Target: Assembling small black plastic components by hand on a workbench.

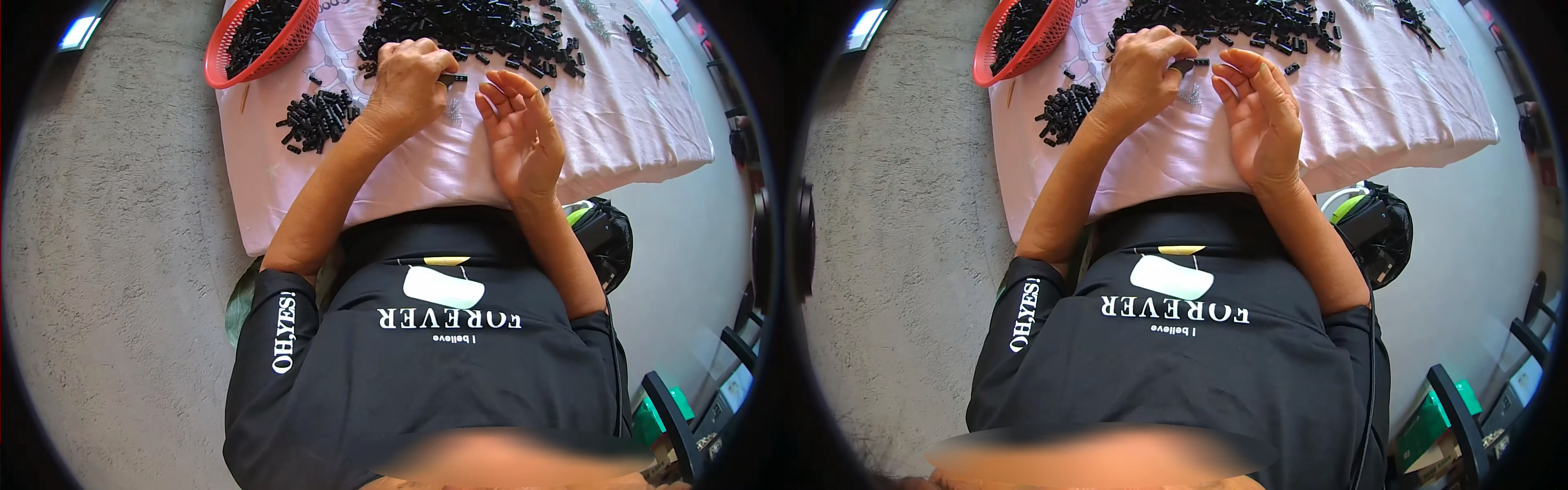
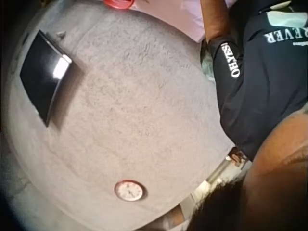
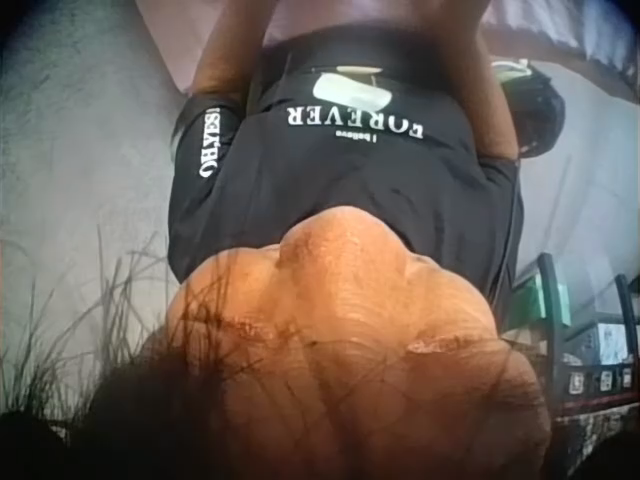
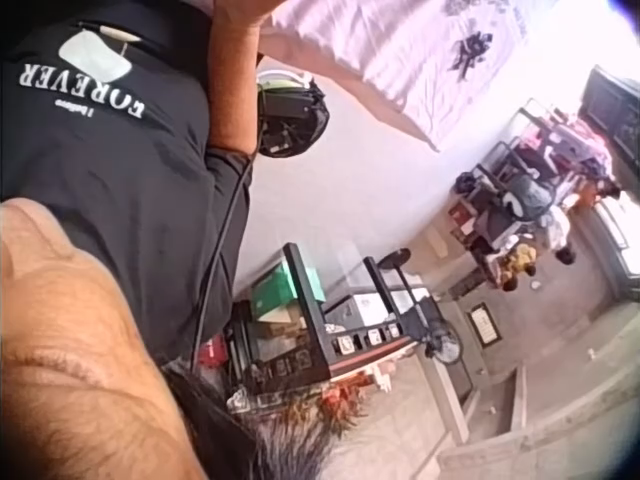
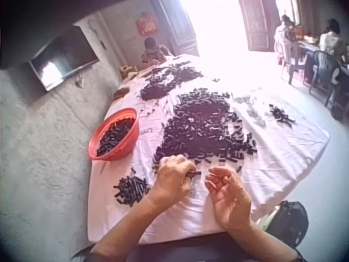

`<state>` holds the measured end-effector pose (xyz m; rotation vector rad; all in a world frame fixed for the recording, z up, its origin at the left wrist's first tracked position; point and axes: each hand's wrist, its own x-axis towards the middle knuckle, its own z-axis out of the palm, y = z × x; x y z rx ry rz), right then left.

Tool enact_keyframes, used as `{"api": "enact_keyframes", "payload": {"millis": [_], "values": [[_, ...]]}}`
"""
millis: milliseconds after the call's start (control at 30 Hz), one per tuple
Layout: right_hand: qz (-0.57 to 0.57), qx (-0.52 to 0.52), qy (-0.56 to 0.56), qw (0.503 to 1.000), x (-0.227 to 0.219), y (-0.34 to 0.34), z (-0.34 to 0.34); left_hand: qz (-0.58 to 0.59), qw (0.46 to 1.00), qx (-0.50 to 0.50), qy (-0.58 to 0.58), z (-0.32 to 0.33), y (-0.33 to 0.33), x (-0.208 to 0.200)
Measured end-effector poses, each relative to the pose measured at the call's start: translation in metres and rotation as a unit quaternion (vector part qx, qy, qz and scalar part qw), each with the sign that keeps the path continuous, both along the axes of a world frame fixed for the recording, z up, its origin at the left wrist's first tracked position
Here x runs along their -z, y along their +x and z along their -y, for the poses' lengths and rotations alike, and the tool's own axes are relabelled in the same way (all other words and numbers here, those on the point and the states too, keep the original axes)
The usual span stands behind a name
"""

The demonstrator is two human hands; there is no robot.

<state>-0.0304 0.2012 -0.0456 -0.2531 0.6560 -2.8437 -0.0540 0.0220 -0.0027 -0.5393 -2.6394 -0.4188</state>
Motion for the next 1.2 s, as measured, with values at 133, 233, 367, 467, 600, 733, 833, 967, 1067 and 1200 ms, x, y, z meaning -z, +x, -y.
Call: {"api": "enact_keyframes", "payload": {"millis": [133, 233, 367, 467, 600, 733, 833, 967, 1067, 1200], "values": [[0.006, 0.005, 0.014, 1.0, -0.001, 0.0, 0.002, 0.019, 0.999, -0.009, -0.038, -0.006, -0.005, 0.006], [0.008, 0.007, 0.014, 1.0, 0.002, -0.002, 0.003, 0.037, 0.998, -0.019, -0.047, -0.004, -0.004, 0.007], [0.014, 0.041, 0.051, 0.998, -0.001, 0.003, 0.007, 0.022, 0.999, 0.017, 0.015, -0.007, 0.016, -0.02], [-0.044, 0.108, 0.171, 0.978, -0.004, 0.006, 0.014, 0.108, 0.988, 0.049, 0.1, -0.009, 0.027, -0.036], [-0.08, 0.115, 0.207, 0.968, -0.003, 0.008, 0.02, 0.172, 0.966, 0.078, 0.176, -0.01, 0.031, -0.037], [-0.077, 0.09, 0.209, 0.971, 0.005, 0.005, 0.017, 0.207, 0.936, 0.072, 0.274, -0.006, 0.028, -0.028], [-0.067, 0.092, 0.215, 0.97, 0.005, 0.004, 0.014, 0.206, 0.928, 0.068, 0.303, -0.001, 0.029, -0.03], [-0.052, 0.082, 0.198, 0.975, 0.001, 0.005, 0.014, 0.142, 0.982, 0.016, 0.123, 0.013, 0.036, -0.019], [-0.055, 0.081, 0.199, 0.975, 0.0, 0.004, 0.014, 0.136, 0.986, 0.027, 0.092, 0.013, 0.044, -0.014], [-0.047, 0.082, 0.184, 0.978, 0.0, 0.005, 0.014, 0.091, 0.994, 0.034, 0.056, 0.01, 0.044, -0.008]]}}
